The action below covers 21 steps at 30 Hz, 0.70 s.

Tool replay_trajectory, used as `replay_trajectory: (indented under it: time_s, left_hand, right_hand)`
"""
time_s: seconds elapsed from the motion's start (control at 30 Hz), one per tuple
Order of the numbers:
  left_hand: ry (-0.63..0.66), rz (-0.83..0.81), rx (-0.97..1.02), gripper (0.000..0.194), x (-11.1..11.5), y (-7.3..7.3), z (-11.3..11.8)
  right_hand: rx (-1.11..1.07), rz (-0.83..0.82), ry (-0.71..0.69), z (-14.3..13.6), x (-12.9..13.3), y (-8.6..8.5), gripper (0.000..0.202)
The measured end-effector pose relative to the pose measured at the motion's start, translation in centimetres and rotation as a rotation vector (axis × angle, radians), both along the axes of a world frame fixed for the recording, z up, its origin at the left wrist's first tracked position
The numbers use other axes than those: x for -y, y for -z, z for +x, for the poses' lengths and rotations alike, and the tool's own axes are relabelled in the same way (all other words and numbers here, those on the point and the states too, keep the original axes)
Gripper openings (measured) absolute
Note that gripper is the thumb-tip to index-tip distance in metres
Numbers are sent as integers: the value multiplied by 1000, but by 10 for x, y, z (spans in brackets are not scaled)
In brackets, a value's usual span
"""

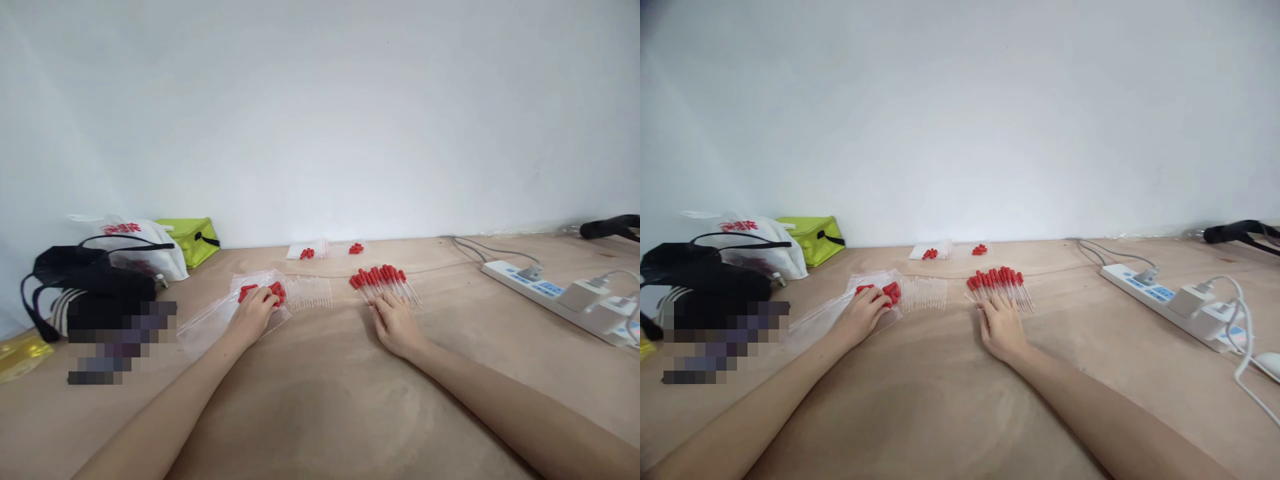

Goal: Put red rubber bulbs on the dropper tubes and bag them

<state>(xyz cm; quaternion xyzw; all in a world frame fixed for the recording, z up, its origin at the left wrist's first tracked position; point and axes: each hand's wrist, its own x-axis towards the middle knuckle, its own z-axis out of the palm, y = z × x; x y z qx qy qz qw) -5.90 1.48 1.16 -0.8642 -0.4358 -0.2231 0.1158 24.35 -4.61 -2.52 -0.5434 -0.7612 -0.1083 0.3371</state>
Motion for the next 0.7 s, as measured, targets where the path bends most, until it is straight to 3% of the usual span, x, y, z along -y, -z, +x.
replay_trajectory:
  time_s: [0.1, 0.27, 0.4, 0.57, 0.7]
  left_hand:
    - [94, -73, 198, 12, 13, -1, 16]
    - [217, -364, 536, 17, 38, 6, 50]
    - [288, -451, 518, 12, 46, 9, 67]
    - [236, -508, 615, 9, 41, 19, 69]
    - [202, -532, 597, 28, 39, 23, 68]
  right_hand:
    - [-50, 7, -47, 6, 3, -1, 20]
    - [-58, -2, -158, 1, 2, -2, 18]
    - [-3, -21, -210, -5, 3, -3, 17]
    - [-36, -63, -253, -13, 6, -7, 17]
    - [-58, -93, -284, -23, 8, -9, 18]
